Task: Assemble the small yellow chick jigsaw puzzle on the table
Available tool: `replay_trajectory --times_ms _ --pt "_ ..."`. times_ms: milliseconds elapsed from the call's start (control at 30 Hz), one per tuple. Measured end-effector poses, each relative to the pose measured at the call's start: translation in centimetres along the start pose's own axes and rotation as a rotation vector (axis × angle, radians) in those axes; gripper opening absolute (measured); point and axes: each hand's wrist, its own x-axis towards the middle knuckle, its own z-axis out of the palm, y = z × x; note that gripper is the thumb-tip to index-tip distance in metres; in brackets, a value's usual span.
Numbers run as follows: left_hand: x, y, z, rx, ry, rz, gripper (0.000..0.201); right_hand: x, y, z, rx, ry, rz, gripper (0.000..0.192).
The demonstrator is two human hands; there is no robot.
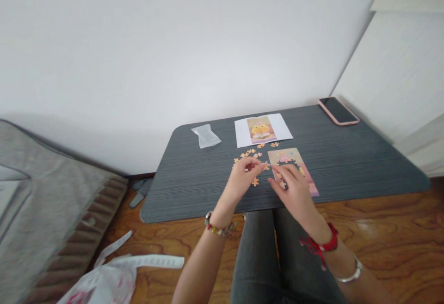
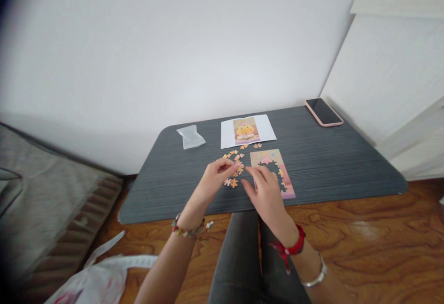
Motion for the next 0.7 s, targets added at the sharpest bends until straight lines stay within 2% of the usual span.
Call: replay_trajectory --times_ms 133,300,433,533,633,700 --pt "-1.5 0.6 2.2 -0.191 -0.036 -0.089 0.021 0.4 0.8 -1.3 0.037 0.060 -0.062 0.020" --pt "-2.0 0.6 3.0 -0.213 -0.053 -0.091 0.019 0.5 1.4 -2.6 -0.003 0.010 -0.136 0.016" --pt "-2.1 0.3 2.7 -0.029 -0.056 0.017 0.012 0.5 2.0 -3.2 -0.046 -0.021 -0.141 0.018" --pt "-2.1 0.0 2.6 0.189 -0.030 0.183 0.024 0.6 2.7 -3.3 -0.049 -0.070 -0.127 0.021" --pt "-2.0 -0.4 3.1 0.362 -0.003 0.321 0.022 0.5 3.7 -3.3 -0.039 -0.146 -0.103 0.023" --pt "-1.8 -0.7 3.6 0.446 0.009 0.362 0.018 0.4 4.3 -3.3 -0.039 -0.186 -0.088 0.024"
